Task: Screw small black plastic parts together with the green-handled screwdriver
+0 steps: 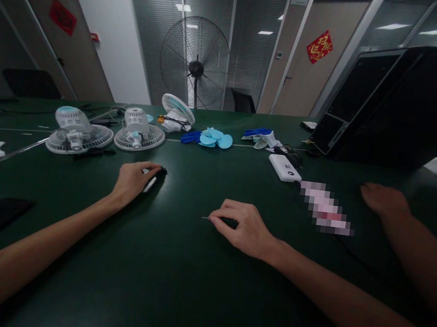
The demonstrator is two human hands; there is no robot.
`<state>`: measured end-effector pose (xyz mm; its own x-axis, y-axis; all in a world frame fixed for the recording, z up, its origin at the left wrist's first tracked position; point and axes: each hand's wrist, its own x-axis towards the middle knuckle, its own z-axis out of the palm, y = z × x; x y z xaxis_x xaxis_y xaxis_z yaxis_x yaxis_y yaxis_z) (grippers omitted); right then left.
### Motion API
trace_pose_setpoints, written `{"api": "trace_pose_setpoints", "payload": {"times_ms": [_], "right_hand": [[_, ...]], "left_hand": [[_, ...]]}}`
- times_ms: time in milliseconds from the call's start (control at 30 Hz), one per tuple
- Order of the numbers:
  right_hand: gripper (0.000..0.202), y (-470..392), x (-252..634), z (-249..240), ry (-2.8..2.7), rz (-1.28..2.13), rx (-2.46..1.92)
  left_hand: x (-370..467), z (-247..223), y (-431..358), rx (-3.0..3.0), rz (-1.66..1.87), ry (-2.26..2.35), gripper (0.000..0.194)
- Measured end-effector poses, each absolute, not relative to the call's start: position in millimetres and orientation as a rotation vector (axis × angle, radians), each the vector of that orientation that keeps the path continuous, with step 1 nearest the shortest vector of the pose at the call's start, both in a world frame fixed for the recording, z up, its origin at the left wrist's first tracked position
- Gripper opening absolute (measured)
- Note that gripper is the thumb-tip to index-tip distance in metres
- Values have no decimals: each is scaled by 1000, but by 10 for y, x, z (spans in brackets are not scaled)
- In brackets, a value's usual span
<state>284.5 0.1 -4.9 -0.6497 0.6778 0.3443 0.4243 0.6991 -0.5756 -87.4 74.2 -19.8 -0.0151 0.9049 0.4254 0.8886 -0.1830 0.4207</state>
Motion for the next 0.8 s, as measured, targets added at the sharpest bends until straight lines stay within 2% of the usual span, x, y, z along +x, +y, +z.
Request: {"api": "trace_pose_setpoints", "payload": {"times_ms": [600,800], "right_hand": [[20,-2,2876,-49,-2375,571,-833],[19,-6,2863,-71,-2369,583,-847]], "left_hand": [[-853,-133,756,2014,946,1979,44],[-840,-123,762,2036,906,1992,39]]}}
